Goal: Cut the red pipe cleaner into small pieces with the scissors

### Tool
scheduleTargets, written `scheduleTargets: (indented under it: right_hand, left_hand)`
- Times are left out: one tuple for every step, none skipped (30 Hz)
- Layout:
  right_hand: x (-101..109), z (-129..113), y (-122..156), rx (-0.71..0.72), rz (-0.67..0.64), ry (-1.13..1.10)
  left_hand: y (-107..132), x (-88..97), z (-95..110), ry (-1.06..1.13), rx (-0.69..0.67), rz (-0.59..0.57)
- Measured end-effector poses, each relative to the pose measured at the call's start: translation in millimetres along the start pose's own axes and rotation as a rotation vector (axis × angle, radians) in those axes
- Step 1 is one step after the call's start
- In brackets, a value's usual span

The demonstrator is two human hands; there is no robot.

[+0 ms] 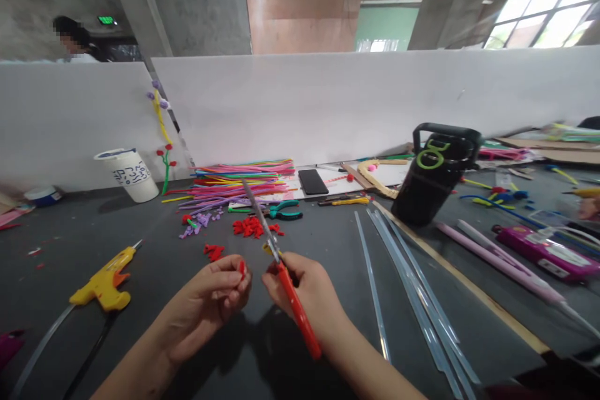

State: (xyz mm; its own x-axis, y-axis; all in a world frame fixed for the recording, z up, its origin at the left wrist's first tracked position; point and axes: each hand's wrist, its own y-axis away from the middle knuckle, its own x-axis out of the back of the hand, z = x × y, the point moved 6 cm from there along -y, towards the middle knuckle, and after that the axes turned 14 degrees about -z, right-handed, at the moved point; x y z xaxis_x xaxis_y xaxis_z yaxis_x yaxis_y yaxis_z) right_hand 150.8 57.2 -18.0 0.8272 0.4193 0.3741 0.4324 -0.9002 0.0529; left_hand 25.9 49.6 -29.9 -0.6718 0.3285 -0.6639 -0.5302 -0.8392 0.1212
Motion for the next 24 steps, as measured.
scheduleTargets:
  right_hand:
    - [0,0,-2,-0.017,-0.011,-0.099]
    - [-1,-1,-3,-0.028,-0.024,-0.176]
    - [-2,-2,-4,-0.033,-0.043,-0.234]
    - [-3,-4,-5,-0.038,-0.064,-0.274]
    - [-4,-6,-6,-0.045,-0.083,-0.293]
    - [-5,-8,-6,-0.053,-0.099,-0.296]
    - [-6,-10,-6,-0.060,-0.116,-0.294]
    - [-7,-11,-7,-0.064,-0.130,-0.287]
    - [-7,-12,-7,-0.064,-0.142,-0.279]
    - [-8,-12,-7,-0.062,-0.149,-0.266]
    - [-8,-11,-8,-0.059,-0.148,-0.251]
    - [-7,-9,-8,-0.056,-0.140,-0.228]
    - [-6,-8,-9,-0.051,-0.125,-0.199]
    - [-5,-6,-9,-0.039,-0.105,-0.166]
    - [-4,-5,-9,-0.023,-0.089,-0.135]
    - [-3,-4,-10,-0.006,-0.077,-0.107]
    - [-3,-4,-10,0.010,-0.069,-0.085]
    - [-3,-4,-10,0.024,-0.067,-0.068]
    - [-3,-4,-10,0.038,-0.066,-0.056]
    - [-3,-4,-10,0.049,-0.066,-0.038]
    - [-3,-5,-9,0.054,-0.066,-0.013]
    - [-3,-5,-9,0.055,-0.065,0.021]
    - [-3,-6,-9,0.050,-0.067,0.060]
    - [-2,-6,-9,0.042,-0.070,0.099]
  left_hand:
    - [-1,-1.6,-4,-0.012,0.039,-0.020]
    - [-2,-2.7,-8,-0.025,0.069,-0.037]
    - [-2,-3.1,-10,-0.037,0.094,-0.049]
    - [-3,-3.0,-13,-0.048,0.114,-0.057]
    - [-3,-2.5,-14,-0.058,0.127,-0.060]
    - [-4,-1.8,-16,-0.063,0.139,-0.060]
    - [-3,-1.1,-16,-0.069,0.148,-0.059]
    - [-3,-0.6,-17,-0.074,0.156,-0.056]
    - [-2,-0.3,-17,-0.080,0.162,-0.052]
    - [-2,-0.2,-17,-0.093,0.169,-0.048]
    - [-2,-0.1,-17,-0.117,0.171,-0.042]
    - [-2,-0.2,-15,-0.158,0.156,-0.035]
    - [-2,-0.4,-13,-0.217,0.124,-0.027]
    - [-3,-0.8,-9,-0.291,0.083,-0.017]
    - [-4,-1.5,-6,-0.371,0.043,-0.009]
    - [-4,-2.0,-4,-0.446,0.012,0.002]
    - [-5,-2.2,-3,-0.508,-0.001,0.017]
    - [-6,-1.8,-3,-0.556,0.004,0.034]
    - [-7,-0.9,-4,-0.592,0.017,0.054]
    - [-7,0.1,-4,-0.616,0.026,0.074]
    - [-7,0.8,-5,-0.633,0.029,0.089]
    - [-7,1.3,-5,-0.645,0.029,0.098]
    - [-7,1.5,-4,-0.650,0.026,0.100]
    - [-7,1.4,-4,-0.648,0.025,0.095]
